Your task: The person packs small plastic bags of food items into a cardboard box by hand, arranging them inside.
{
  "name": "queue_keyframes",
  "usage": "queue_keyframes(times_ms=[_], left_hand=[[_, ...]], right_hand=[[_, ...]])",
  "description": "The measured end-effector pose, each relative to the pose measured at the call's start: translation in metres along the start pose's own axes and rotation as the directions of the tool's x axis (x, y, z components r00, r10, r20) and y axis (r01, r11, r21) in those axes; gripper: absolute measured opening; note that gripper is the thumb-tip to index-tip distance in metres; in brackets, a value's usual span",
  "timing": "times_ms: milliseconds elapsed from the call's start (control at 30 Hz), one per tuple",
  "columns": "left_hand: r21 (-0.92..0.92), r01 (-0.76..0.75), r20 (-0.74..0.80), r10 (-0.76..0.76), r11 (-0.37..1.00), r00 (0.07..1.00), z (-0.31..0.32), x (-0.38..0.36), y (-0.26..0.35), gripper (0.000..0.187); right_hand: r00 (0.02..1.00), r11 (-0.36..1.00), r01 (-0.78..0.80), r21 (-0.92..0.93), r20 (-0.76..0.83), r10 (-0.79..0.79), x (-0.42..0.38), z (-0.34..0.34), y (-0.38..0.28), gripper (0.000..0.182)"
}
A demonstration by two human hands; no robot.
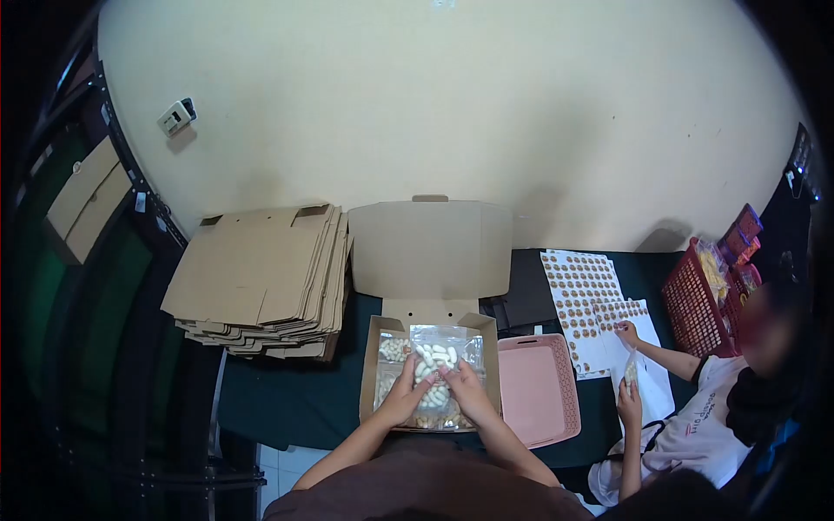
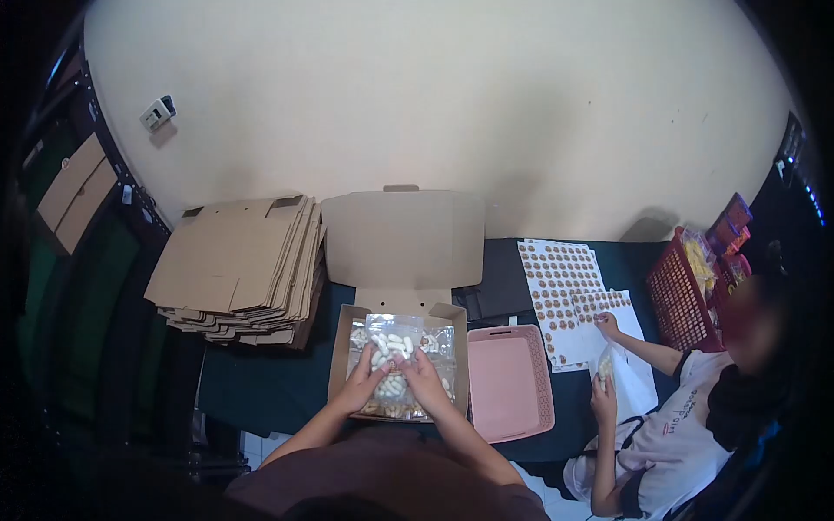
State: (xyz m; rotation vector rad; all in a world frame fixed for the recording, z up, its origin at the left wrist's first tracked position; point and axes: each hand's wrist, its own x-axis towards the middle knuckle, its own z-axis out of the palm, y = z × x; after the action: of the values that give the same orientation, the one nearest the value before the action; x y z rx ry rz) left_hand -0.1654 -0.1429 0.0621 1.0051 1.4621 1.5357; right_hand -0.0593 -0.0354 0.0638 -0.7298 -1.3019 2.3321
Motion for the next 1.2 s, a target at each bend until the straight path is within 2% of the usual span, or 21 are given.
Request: queue_keyframes(times_ms=[67,100,133,200,267,333,367,433,467,533,567,633,700,800,867,967,1033,1067,1133,1167,1200], left_hand=[[0.133,-0.054,-0.234,0.084,0.99,0.968,0.005,0.001,0.002,0.048],[0.151,-0.093,-0.256,0.13,0.984,0.958,0.006,0.004,-0.001,0.044],[0.15,-0.093,-0.264,0.131,0.984,0.956,0.006,0.005,-0.003,0.044],[0.034,-0.053,-0.267,0.06,0.998,0.962,0.005,0.007,-0.005,0.044],[0.062,-0.013,-0.289,0.03,0.998,0.957,0.005,0.006,-0.01,0.044],[0.218,0.022,-0.336,0.054,0.976,0.94,0.004,0.007,-0.016,0.044],[0.219,0.024,-0.335,0.052,0.975,0.941,0.002,0.007,-0.017,0.044],[0.069,0.001,-0.228,0.015,0.998,0.973,0.002,0.008,-0.014,0.049],[0.068,0.003,-0.226,0.013,0.998,0.974,0.004,0.007,-0.011,0.049],[0.174,-0.018,-0.086,0.034,0.985,0.996,0.009,0.006,0.004,0.057],[0.172,-0.067,-0.033,0.074,0.983,0.997,0.008,0.007,0.001,0.058],[0.22,-0.038,-0.013,0.042,0.975,0.999,0.01,0.003,-0.006,0.059],[0.29,-0.025,0.036,0.015,0.957,0.999,0.011,0.001,0.002,0.062],[0.178,-0.041,-0.025,0.046,0.983,0.999,0.009,0.001,-0.001,0.064],[0.244,-0.047,-0.056,0.063,0.969,0.996,0.011,-0.004,0.002,0.062],[0.167,-0.007,0.016,0.005,0.986,1.0,0.009,-0.007,-0.008,0.059],[0.259,-0.091,0.0,0.094,0.962,0.996,0.009,-0.011,-0.011,0.057],[0.258,-0.086,0.007,0.088,0.962,0.996,0.008,-0.012,-0.01,0.057],[0.326,-0.01,0.045,-0.005,0.945,0.999,0.006,-0.013,0.001,0.056],[0.219,0.046,0.057,-0.06,0.975,0.997,0.007,-0.012,-0.002,0.053],[0.218,0.046,0.071,-0.063,0.975,0.996,0.009,-0.013,-0.004,0.053]], right_hand=[[0.958,0.953,0.27,-0.134,0.132,-0.253,-0.005,0.013,-0.007,0.031],[0.955,0.947,0.285,-0.146,0.132,-0.266,-0.002,0.011,-0.003,0.033],[0.955,0.948,0.283,-0.148,0.139,-0.263,0.0,0.007,-0.002,0.033],[0.976,0.975,0.167,-0.147,0.165,-0.142,0.002,0.002,-0.004,0.033],[0.973,0.974,0.189,-0.125,0.154,-0.169,0.007,-0.002,0.002,0.032],[0.976,0.99,0.123,-0.075,0.192,-0.106,0.003,0.0,-0.012,0.03],[0.976,0.99,0.122,-0.073,0.191,-0.106,0.002,-0.001,-0.014,0.03],[0.994,0.953,0.071,-0.294,0.095,-0.045,0.0,-0.002,-0.016,0.033],[0.995,0.953,0.069,-0.293,0.091,-0.044,0.002,-0.006,-0.01,0.033],[0.985,0.981,0.16,-0.106,0.086,-0.151,0.009,-0.013,0.004,0.031],[0.985,0.982,0.159,-0.106,0.081,-0.151,0.01,-0.017,0.007,0.031],[0.997,0.997,0.073,0.041,0.033,-0.074,0.01,-0.02,0.006,0.031],[0.997,0.998,0.062,0.017,0.046,-0.062,0.008,-0.02,0.003,0.031],[0.992,0.996,0.084,-0.031,0.095,-0.08,0.004,-0.02,0.0,0.031],[0.986,0.991,0.12,-0.052,0.126,-0.113,0.0,-0.016,0.0,0.031],[0.992,0.991,0.125,-0.042,0.041,-0.123,-0.005,-0.011,0.004,0.031],[0.995,0.994,0.095,0.049,0.031,-0.097,-0.004,-0.014,0.012,0.031],[0.995,0.994,0.093,0.053,0.024,-0.095,-0.005,-0.016,0.012,0.031],[0.968,0.97,0.242,0.007,-0.075,-0.241,-0.006,-0.019,0.001,0.029],[0.959,0.963,0.263,0.059,-0.129,-0.254,-0.008,-0.017,-0.01,0.023],[0.956,0.962,0.267,0.059,-0.143,-0.257,-0.009,-0.023,-0.014,0.023]])
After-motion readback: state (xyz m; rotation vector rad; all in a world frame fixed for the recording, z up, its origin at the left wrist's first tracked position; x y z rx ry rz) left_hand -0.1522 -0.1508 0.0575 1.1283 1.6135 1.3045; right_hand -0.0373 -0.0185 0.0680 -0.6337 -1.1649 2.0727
